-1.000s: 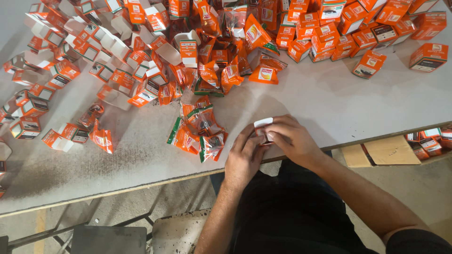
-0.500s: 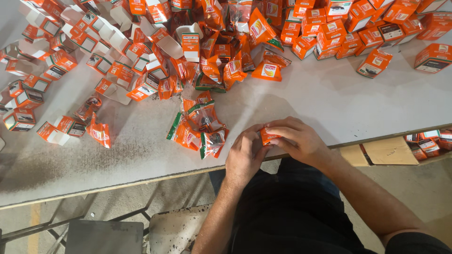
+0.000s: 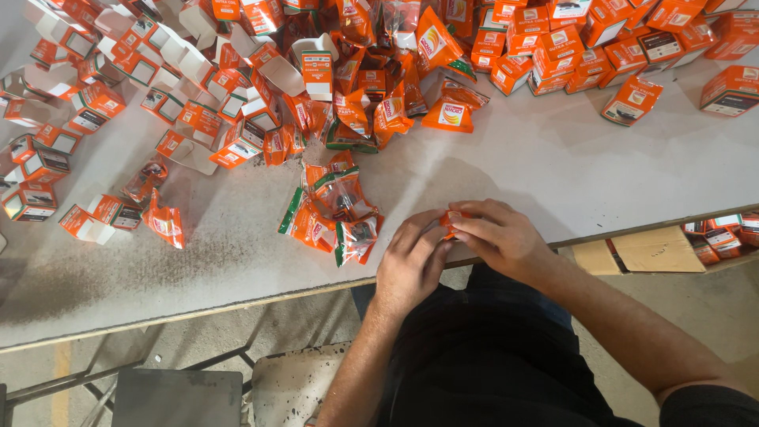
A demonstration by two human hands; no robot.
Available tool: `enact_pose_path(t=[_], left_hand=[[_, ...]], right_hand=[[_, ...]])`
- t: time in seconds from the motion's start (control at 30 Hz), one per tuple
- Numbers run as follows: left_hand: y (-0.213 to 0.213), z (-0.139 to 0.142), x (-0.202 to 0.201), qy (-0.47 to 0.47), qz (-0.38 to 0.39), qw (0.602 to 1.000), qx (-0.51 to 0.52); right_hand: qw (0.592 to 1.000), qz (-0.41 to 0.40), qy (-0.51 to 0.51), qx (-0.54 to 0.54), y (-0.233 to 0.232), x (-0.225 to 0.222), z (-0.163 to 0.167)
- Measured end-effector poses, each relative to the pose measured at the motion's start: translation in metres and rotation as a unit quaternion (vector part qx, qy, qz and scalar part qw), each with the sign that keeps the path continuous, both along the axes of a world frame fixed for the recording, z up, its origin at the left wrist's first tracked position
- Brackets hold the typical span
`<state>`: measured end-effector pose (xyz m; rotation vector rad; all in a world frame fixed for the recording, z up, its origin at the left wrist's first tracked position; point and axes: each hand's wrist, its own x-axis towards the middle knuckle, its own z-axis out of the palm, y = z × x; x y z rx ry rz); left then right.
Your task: The person sits at a table covered with many small orange product boxes and blister packs. They pick up a box, open it, insert a blister-packed item into it, close the box, and place it back onto the pile, repeating this packing cycle.
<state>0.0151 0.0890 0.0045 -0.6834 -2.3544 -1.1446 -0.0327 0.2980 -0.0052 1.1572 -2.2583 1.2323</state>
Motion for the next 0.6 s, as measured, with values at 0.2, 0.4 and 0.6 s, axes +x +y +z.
enact_pose_path(t=[0.2,0.4,0.6], left_hand=[[0.0,-0.001,0.002,0.016,0.011,0.999,-0.026],[-0.004,0.002,0.002,0.052,-0.001,0.997,-0.063],[-0.004,0.012,0.011,0.094,0.009,0.982,-0.165]], right_hand=[[1.0,0.011,0.018,0.012,0.0,0.003,0.003],[0.996,0.03,0.05,0.061,0.005,0.005,0.014],[0.955,-0.079,0.197,0.205,0.009,0.016,0.012]])
